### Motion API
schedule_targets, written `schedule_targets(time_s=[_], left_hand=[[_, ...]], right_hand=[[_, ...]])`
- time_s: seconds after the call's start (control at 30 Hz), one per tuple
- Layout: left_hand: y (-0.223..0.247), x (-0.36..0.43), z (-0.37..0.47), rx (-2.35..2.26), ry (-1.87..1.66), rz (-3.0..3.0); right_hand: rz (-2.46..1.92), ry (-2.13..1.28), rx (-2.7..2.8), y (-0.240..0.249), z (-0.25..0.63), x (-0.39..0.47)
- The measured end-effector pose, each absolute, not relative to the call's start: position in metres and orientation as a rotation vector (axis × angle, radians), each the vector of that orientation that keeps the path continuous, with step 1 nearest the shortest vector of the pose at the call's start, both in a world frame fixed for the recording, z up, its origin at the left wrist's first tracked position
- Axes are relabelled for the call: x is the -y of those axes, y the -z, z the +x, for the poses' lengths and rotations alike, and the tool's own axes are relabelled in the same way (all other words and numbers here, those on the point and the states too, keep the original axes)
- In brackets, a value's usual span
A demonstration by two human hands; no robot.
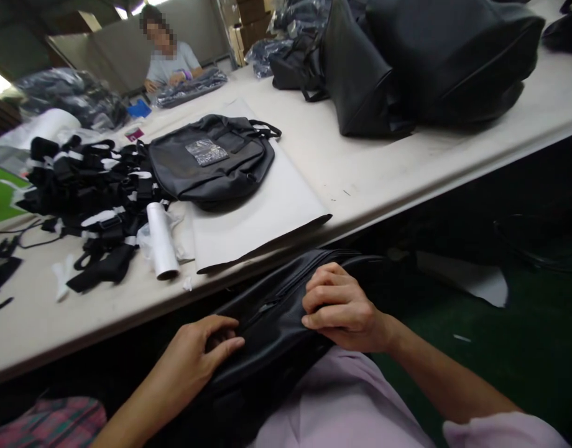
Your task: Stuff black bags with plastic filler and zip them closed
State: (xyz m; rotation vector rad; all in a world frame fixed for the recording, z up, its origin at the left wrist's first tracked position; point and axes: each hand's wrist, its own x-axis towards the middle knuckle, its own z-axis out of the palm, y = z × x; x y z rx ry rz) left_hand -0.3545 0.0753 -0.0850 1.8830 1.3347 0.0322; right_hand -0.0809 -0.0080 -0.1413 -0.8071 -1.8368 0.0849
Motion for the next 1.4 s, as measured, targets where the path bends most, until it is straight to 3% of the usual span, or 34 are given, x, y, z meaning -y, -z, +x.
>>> schedule_targets(time_s=[0.2, 0.43, 0.83, 1.07, 1.4], left_hand=[[0.095, -0.081, -0.326, -1.297, -0.102, 1.726], [0.094, -0.085, -0.286, -1.325, 0.019, 2.023], [0.100, -0.086, -0.277, -1.344, 0.074, 1.750], [0.101, -0.089, -0.267, -1.289, -0.285, 2.011], [0.103, -0.110, -0.246, -1.302, -0.257, 1.546]], right_hand=[[-0.816, -0.057, 1.836, 0.144, -0.081, 0.011], [-0.834, -0.025, 1.824, 0.144, -0.079, 0.011], [-0.820, -0.005, 1.817, 0.146, -0.078, 0.011], [-0.833, 0.022, 1.792, 0.151, -0.075, 0.006], [-0.870, 0.003, 1.847, 0.148, -0.071, -0.006]])
